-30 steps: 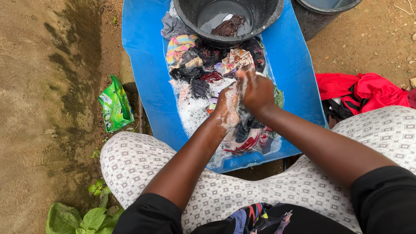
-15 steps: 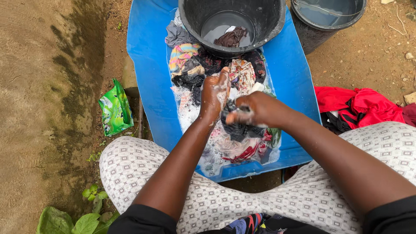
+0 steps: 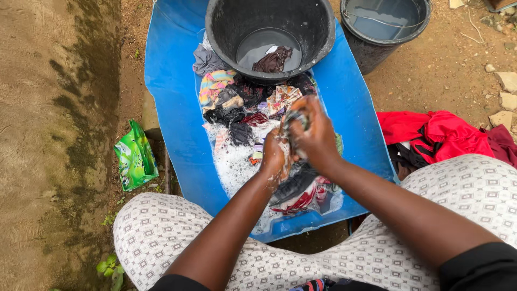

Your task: The person washes clothes by rubbing a bar of soap onto garments, scrubbing them by hand in soapy water, wringing out a garment, and placing it into a basin.

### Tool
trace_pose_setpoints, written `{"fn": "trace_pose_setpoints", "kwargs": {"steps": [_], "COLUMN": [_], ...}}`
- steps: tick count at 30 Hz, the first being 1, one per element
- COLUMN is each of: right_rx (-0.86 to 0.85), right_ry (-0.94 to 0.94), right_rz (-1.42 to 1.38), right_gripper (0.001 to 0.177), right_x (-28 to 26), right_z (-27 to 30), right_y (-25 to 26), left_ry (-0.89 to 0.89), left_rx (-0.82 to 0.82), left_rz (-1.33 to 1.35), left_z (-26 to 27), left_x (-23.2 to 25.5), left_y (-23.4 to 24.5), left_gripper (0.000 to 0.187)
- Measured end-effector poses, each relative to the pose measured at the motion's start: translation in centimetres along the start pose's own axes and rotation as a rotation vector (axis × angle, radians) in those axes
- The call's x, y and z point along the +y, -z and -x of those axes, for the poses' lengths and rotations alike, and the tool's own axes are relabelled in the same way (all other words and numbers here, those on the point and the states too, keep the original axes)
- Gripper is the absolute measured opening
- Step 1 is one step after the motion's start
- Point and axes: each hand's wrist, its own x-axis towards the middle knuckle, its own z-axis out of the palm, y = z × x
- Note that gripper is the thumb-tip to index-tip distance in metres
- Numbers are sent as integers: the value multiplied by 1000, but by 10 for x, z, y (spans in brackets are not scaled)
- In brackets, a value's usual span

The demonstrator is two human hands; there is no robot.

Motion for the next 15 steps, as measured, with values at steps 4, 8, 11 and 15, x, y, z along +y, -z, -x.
{"fn": "trace_pose_setpoints", "kwargs": {"steps": [4,8,11,15], "right_rx": [-28,1,94,212], "right_ry": [-319,-85,-813,-734], "right_rz": [-228,-364,-818,-904], "right_gripper": [21,20,29,23], "right_x": [13,28,44,70], "right_z": [-7,-36,-52,-36], "right_y": [-1,32,41,21], "left_ry": [-49,-334,-243,-418], "left_rx": [-61,-321,-351,-276], "left_rz": [11,-720,-639,-460], "left_z": [24,34,12,-8], "left_x": [2,32,36,-5], "left_y": [-9,-7,1,10], "left_gripper": [50,44,34,24]}}
